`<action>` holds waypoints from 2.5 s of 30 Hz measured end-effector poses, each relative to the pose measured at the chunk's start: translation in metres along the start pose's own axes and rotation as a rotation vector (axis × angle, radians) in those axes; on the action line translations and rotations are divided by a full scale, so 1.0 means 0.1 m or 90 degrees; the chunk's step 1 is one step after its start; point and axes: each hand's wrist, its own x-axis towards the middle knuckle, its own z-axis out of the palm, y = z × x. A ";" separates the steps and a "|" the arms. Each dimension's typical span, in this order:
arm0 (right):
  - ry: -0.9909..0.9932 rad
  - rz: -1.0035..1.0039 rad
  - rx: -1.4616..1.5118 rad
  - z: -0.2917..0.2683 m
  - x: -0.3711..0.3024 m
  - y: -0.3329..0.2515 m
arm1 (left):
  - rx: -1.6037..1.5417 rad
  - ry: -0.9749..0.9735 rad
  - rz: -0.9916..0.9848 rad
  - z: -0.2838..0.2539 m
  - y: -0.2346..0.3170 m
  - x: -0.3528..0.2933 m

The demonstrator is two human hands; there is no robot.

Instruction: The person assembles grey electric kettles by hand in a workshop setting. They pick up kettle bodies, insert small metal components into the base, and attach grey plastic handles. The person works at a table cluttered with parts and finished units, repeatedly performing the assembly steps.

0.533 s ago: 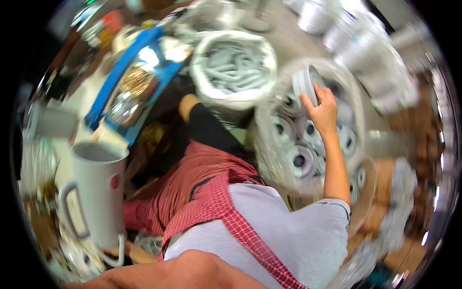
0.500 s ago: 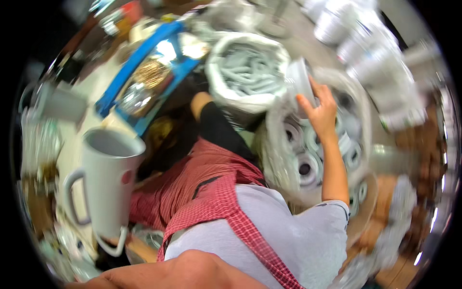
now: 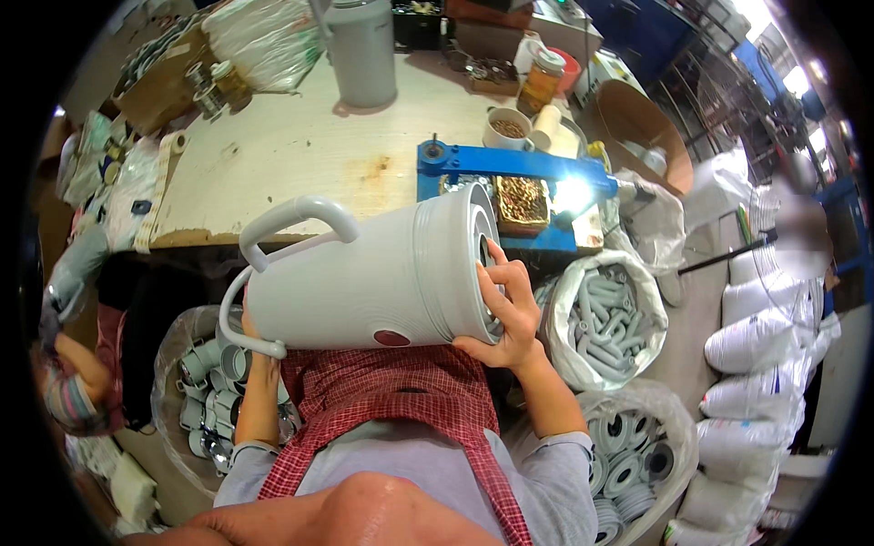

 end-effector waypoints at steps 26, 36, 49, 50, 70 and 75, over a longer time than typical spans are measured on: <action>-0.246 0.198 0.331 1.50 1.33 0.93 | -0.063 0.191 0.187 -1.24 1.21 0.66; -0.574 0.647 0.091 3.27 2.85 1.76 | 0.589 0.101 0.766 -1.10 3.20 1.76; 0.242 0.201 -0.197 2.37 4.05 2.14 | 1.100 0.038 0.699 0.24 4.05 3.47; 0.308 0.167 -0.199 2.22 3.97 1.95 | 1.062 0.062 0.861 0.22 4.02 3.51; -0.029 0.365 -0.314 0.05 0.22 1.52 | 0.359 -0.663 0.186 1.00 0.69 0.96; -0.156 0.450 -0.376 -0.38 -0.14 2.28 | 0.375 -0.645 0.181 1.18 0.58 0.87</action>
